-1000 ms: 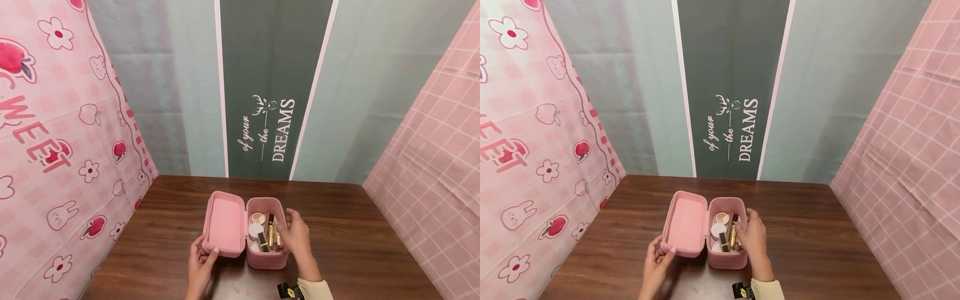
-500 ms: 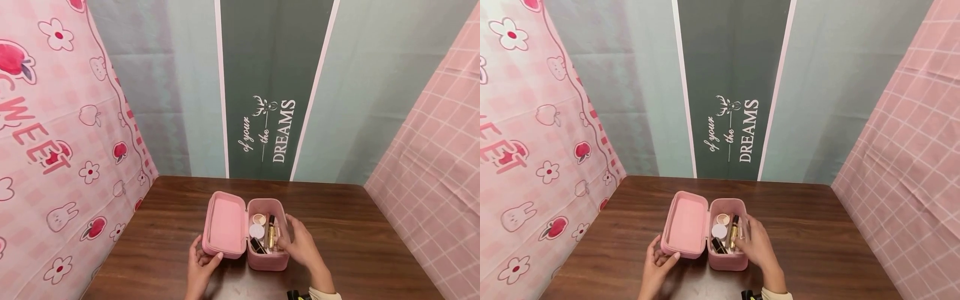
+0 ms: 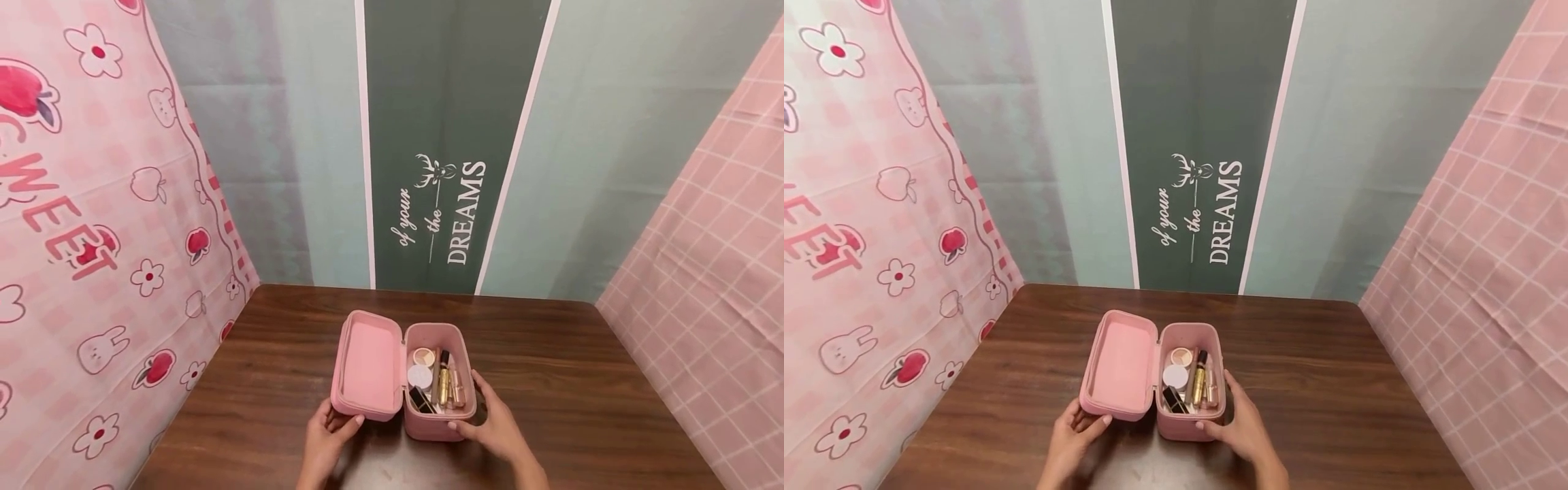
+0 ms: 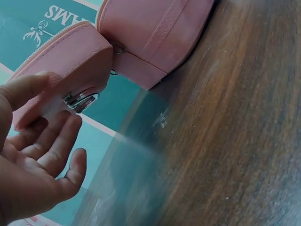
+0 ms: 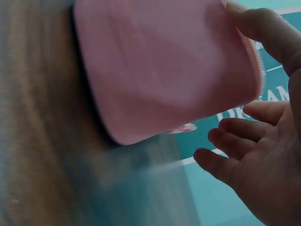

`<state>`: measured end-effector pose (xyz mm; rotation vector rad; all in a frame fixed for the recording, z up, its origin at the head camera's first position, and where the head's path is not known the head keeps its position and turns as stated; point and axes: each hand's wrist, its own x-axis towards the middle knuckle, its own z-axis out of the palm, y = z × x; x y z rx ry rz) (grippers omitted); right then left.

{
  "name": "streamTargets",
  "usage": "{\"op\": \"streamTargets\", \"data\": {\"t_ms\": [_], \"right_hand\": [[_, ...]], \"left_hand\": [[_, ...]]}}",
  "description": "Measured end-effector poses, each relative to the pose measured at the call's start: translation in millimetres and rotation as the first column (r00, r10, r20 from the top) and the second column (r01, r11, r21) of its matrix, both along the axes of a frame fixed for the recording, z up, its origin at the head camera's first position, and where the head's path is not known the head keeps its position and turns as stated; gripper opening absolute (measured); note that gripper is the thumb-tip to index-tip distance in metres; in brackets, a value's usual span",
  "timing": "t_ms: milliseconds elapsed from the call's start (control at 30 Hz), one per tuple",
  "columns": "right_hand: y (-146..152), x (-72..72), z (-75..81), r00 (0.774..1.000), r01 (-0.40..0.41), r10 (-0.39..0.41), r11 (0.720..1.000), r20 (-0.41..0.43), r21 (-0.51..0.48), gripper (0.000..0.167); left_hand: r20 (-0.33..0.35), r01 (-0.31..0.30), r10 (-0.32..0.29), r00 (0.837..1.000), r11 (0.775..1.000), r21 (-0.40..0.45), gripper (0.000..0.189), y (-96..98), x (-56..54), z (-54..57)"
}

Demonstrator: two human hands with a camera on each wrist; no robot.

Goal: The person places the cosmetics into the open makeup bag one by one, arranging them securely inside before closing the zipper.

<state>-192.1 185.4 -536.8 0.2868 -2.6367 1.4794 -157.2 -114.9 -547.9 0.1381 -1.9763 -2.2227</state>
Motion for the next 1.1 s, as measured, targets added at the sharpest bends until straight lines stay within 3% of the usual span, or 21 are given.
{"op": "streamTargets", "data": {"t_ms": [300, 500, 633, 800, 900, 1100], "right_hand": [[0, 0.4, -11.8, 0.999, -0.030, 0.025, 0.985, -0.031, -0.169, 0.093], [0, 0.8, -11.1, 1.000, -0.021, 0.023, 0.982, 0.005, -0.188, 0.093], [0, 1.2, -11.3, 1.000, 0.007, -0.003, 0.989, 0.025, -0.146, 0.095], [-1, 2.6, -11.5, 0.999, 0.017, -0.013, 0.989, 0.031, -0.147, 0.094], [-1, 2.4, -11.3, 1.000, 0.007, -0.002, 0.983, 0.029, -0.181, 0.093], [-1, 0.5, -14.7, 0.997, -0.023, 0.047, 0.935, 0.059, -0.354, 0.087]], "left_hand": [[-0.038, -0.010, 0.010, 0.999, 1.000, -0.003, 0.041, 3.1, -0.8, -0.9], [-0.025, -0.006, 0.005, 1.000, 1.000, -0.005, 0.038, 5.4, -0.9, 3.6], [-0.107, -0.024, 0.017, 0.994, 0.997, -0.071, 0.035, 10.1, -1.8, 6.5], [-0.240, -0.050, 0.025, 0.970, 0.994, -0.099, 0.039, 19.6, -0.5, 8.2], [-0.287, -0.026, 0.007, 0.958, 0.998, -0.060, 0.047, 27.7, -0.4, 7.1], [-0.271, 0.062, -0.049, 0.961, 0.997, 0.040, 0.050, 42.9, -2.1, 8.9]]}}
